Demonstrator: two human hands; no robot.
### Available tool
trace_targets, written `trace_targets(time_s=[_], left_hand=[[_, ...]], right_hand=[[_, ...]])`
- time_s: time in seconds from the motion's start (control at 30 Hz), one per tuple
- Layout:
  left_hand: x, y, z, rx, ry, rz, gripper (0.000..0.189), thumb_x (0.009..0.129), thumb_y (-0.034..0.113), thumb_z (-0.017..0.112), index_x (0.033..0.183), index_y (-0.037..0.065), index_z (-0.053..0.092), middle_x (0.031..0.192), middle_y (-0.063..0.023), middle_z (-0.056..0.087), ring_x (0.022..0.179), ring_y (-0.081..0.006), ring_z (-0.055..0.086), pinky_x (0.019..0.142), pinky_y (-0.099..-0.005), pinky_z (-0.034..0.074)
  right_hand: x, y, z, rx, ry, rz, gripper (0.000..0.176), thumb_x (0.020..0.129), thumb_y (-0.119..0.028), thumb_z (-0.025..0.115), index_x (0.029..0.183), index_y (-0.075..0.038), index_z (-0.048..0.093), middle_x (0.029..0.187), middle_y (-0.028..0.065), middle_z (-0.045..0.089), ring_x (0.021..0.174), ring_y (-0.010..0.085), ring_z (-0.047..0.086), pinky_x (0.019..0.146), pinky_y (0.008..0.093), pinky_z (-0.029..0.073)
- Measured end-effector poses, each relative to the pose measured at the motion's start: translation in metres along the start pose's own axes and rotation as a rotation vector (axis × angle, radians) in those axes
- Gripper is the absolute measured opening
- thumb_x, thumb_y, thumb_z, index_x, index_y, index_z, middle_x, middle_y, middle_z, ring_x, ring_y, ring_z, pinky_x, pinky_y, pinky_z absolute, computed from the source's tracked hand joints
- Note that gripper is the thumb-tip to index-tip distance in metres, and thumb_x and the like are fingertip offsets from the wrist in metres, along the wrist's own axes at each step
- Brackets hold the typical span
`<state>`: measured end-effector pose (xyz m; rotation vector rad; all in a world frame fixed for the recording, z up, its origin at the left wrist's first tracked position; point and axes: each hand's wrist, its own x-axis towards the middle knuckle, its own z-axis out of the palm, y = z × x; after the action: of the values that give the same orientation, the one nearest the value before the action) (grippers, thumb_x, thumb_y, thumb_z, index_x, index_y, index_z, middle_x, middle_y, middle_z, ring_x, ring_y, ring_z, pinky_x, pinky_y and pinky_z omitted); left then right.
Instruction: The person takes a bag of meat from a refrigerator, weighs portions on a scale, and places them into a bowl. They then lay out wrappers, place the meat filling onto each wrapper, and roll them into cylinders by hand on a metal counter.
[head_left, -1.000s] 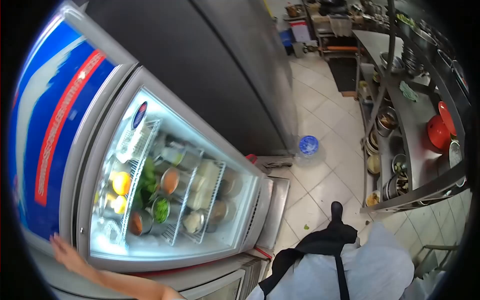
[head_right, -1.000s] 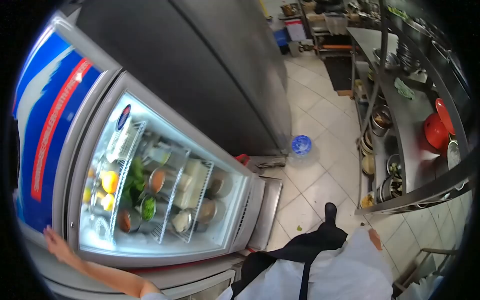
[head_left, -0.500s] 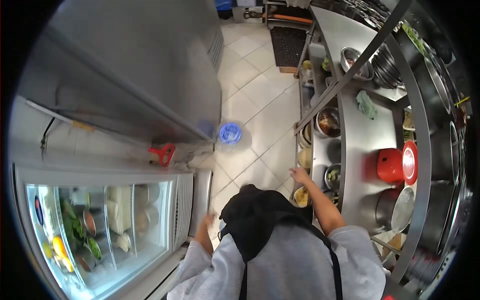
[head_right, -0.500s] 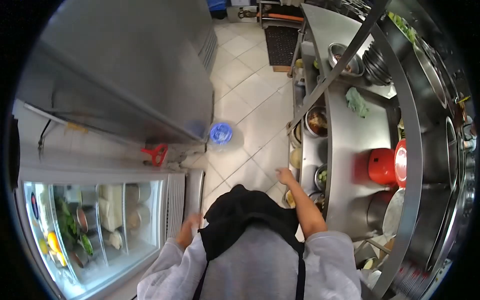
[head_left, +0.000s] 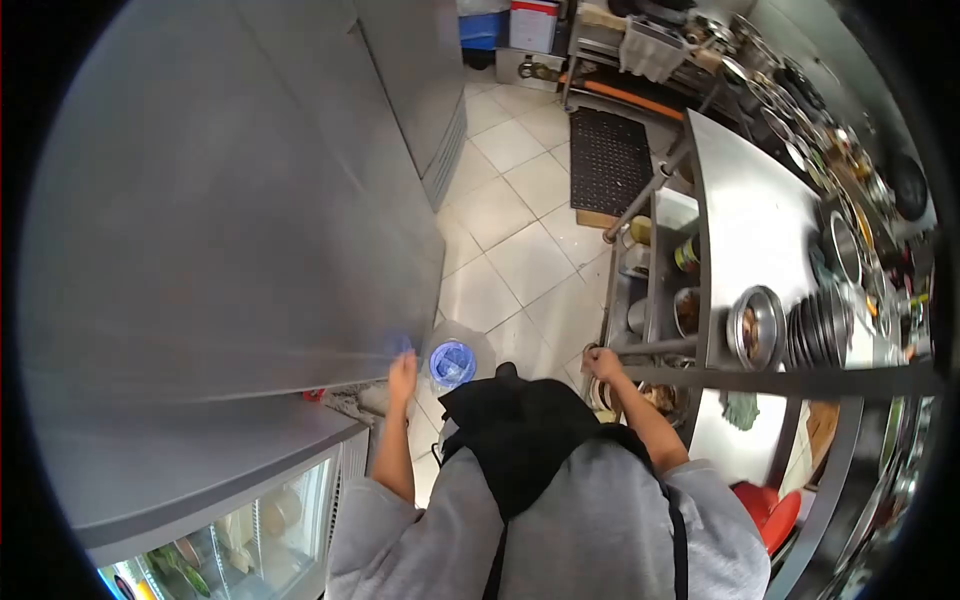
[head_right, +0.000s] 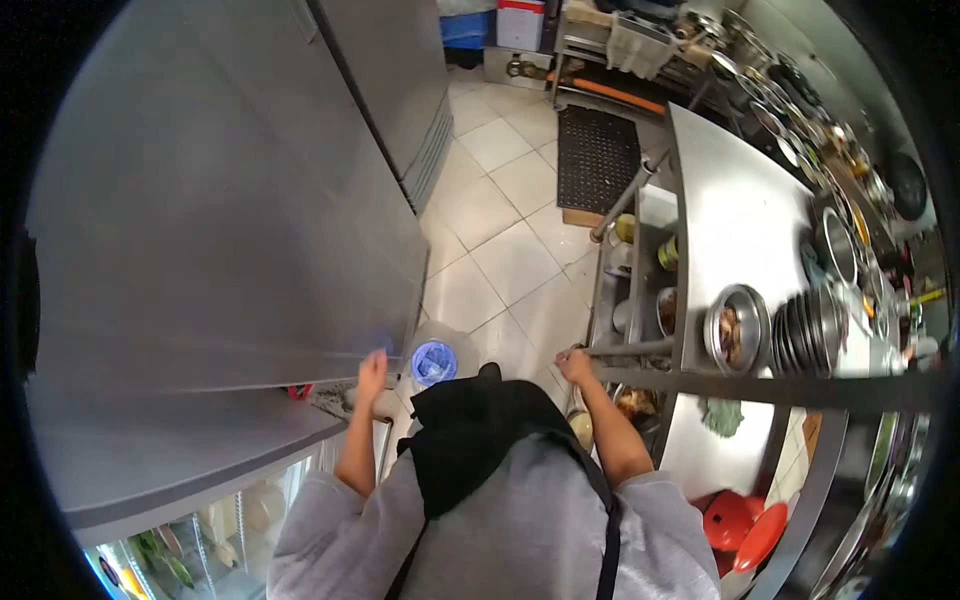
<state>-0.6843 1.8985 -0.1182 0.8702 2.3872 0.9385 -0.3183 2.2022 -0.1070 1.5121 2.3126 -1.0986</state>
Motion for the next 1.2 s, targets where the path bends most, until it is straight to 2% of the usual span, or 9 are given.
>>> trace_targets(time_s=[0.27, 0.37, 0.43, 0.57, 0.7, 0.97, 1.07, 1.1, 1.2], left_hand=[[0.244, 0.375, -0.192, -0.309, 0.694, 0.545, 0.036, 0.092, 0.019, 0.054, 0.122, -0.002, 0.051, 0.116, -0.0150, 0.057, 0.105, -0.0205, 0.057, 0.087, -0.0320, 0.047], [0.296, 0.431, -0.234, -0.126, 0.989, 0.596, 0.032, 0.087, 0.017, 0.060, 0.111, -0.004, 0.056, 0.093, -0.0163, 0.065, 0.079, -0.0208, 0.062, 0.073, -0.0292, 0.049], [0.312, 0.467, -0.243, 0.020, 0.991, 0.311, 0.038, 0.088, 0.022, 0.060, 0.114, -0.005, 0.055, 0.088, -0.0098, 0.068, 0.081, -0.0147, 0.065, 0.074, -0.0252, 0.048], [0.346, 0.489, -0.255, 0.302, 1.328, 0.000, 0.030, 0.081, 0.027, 0.069, 0.073, -0.001, 0.058, 0.048, -0.0053, 0.051, 0.044, -0.0119, 0.046, 0.048, -0.0268, 0.040], [0.365, 0.495, -0.244, 0.308, 1.531, -0.100, 0.026, 0.080, 0.023, 0.070, 0.072, 0.002, 0.059, 0.050, -0.0007, 0.051, 0.042, -0.0058, 0.042, 0.043, -0.0216, 0.035], [0.361, 0.515, -0.227, 0.456, 1.623, -0.305, 0.018, 0.081, 0.015, 0.070, 0.073, 0.000, 0.062, 0.051, -0.0013, 0.055, 0.047, -0.0038, 0.046, 0.045, -0.0195, 0.035], [0.308, 0.524, -0.167, 0.630, 1.587, -0.242, 0.019, 0.081, 0.003, 0.061, 0.098, -0.008, 0.061, 0.085, -0.0069, 0.061, 0.068, -0.0118, 0.053, 0.065, -0.0245, 0.047], [0.290, 0.537, -0.142, 0.348, 1.708, -0.254, 0.028, 0.080, 0.012, 0.063, 0.097, -0.009, 0.060, 0.082, -0.0082, 0.062, 0.071, -0.0139, 0.055, 0.070, -0.0264, 0.048], [0.216, 0.542, -0.040, 0.793, 2.019, -0.584, 0.040, 0.077, 0.021, 0.063, 0.101, -0.010, 0.058, 0.095, -0.0166, 0.060, 0.084, -0.0185, 0.057, 0.079, -0.0295, 0.047]], right_hand=[[0.190, -0.018, -0.086, 0.164, 0.051, -0.100, 0.022, 0.078, -0.019, 0.064, 0.092, -0.001, 0.069, 0.079, 0.0151, 0.068, 0.073, 0.0211, 0.066, 0.071, 0.0321, 0.051], [0.274, -0.041, -0.109, 0.227, 0.025, -0.119, 0.024, 0.079, -0.021, 0.064, 0.092, -0.002, 0.069, 0.080, 0.0135, 0.069, 0.074, 0.0184, 0.065, 0.069, 0.0306, 0.050], [0.345, -0.046, -0.119, 0.211, -0.086, -0.097, 0.026, 0.080, -0.024, 0.063, 0.094, -0.002, 0.069, 0.081, 0.0128, 0.069, 0.074, 0.0174, 0.065, 0.068, 0.0298, 0.049], [0.484, -0.064, -0.143, 0.096, -0.244, -0.140, 0.026, 0.084, -0.022, 0.062, 0.104, -0.005, 0.067, 0.065, -0.0004, 0.056, 0.052, 0.0098, 0.051, 0.045, 0.0272, 0.044], [0.592, -0.155, -0.196, -0.004, -0.282, -0.373, 0.024, 0.083, -0.020, 0.062, 0.099, -0.002, 0.068, 0.073, 0.0093, 0.066, 0.059, 0.0133, 0.059, 0.051, 0.0294, 0.047], [0.703, -0.326, -0.194, -0.374, -0.515, -0.751, 0.019, 0.081, -0.019, 0.057, 0.088, -0.006, 0.068, 0.085, 0.0160, 0.067, 0.082, 0.0313, 0.065, 0.076, 0.0390, 0.051], [0.710, -0.350, -0.129, -0.544, -0.590, -0.911, 0.022, 0.081, -0.021, 0.056, 0.088, -0.004, 0.068, 0.088, 0.0150, 0.066, 0.090, 0.0316, 0.063, 0.080, 0.0408, 0.051], [0.705, -0.360, -0.103, -0.713, -0.704, -1.059, 0.023, 0.081, -0.022, 0.055, 0.088, -0.004, 0.067, 0.092, 0.0154, 0.066, 0.095, 0.0316, 0.061, 0.082, 0.0418, 0.050], [0.669, -0.404, -0.026, -1.472, -0.974, -1.577, 0.027, 0.081, -0.026, 0.054, 0.091, -0.005, 0.066, 0.102, 0.0172, 0.063, 0.104, 0.0345, 0.057, 0.085, 0.0442, 0.049]])
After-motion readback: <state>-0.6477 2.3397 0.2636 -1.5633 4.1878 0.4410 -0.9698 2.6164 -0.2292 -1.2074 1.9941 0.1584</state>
